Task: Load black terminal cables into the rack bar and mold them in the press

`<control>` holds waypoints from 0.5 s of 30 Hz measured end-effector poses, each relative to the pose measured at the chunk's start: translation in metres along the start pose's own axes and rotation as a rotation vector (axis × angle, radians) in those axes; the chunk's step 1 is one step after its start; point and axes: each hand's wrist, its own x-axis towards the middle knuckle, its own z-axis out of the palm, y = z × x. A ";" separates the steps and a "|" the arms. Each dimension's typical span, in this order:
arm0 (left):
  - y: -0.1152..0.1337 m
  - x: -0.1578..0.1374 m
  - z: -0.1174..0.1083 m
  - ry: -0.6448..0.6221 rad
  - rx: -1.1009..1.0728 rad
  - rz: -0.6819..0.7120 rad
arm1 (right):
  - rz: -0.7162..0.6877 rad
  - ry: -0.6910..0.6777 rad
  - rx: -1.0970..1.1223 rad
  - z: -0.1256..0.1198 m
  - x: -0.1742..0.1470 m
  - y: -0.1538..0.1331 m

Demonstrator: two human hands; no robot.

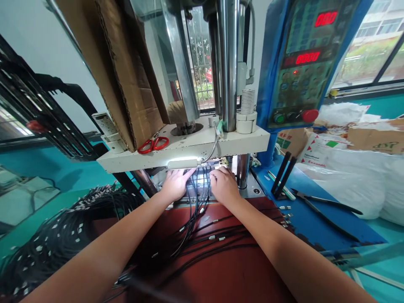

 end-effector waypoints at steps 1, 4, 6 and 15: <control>0.001 0.000 0.001 0.003 -0.001 0.003 | 0.002 -0.002 0.001 0.000 0.000 0.000; 0.003 0.002 0.006 0.012 -0.003 -0.038 | 0.005 -0.013 0.010 0.003 0.001 0.001; 0.006 0.004 0.011 0.015 -0.006 -0.085 | 0.005 -0.021 0.015 0.004 0.001 0.001; 0.013 0.009 0.008 0.011 0.004 -0.138 | -0.001 -0.010 -0.022 0.001 -0.001 0.000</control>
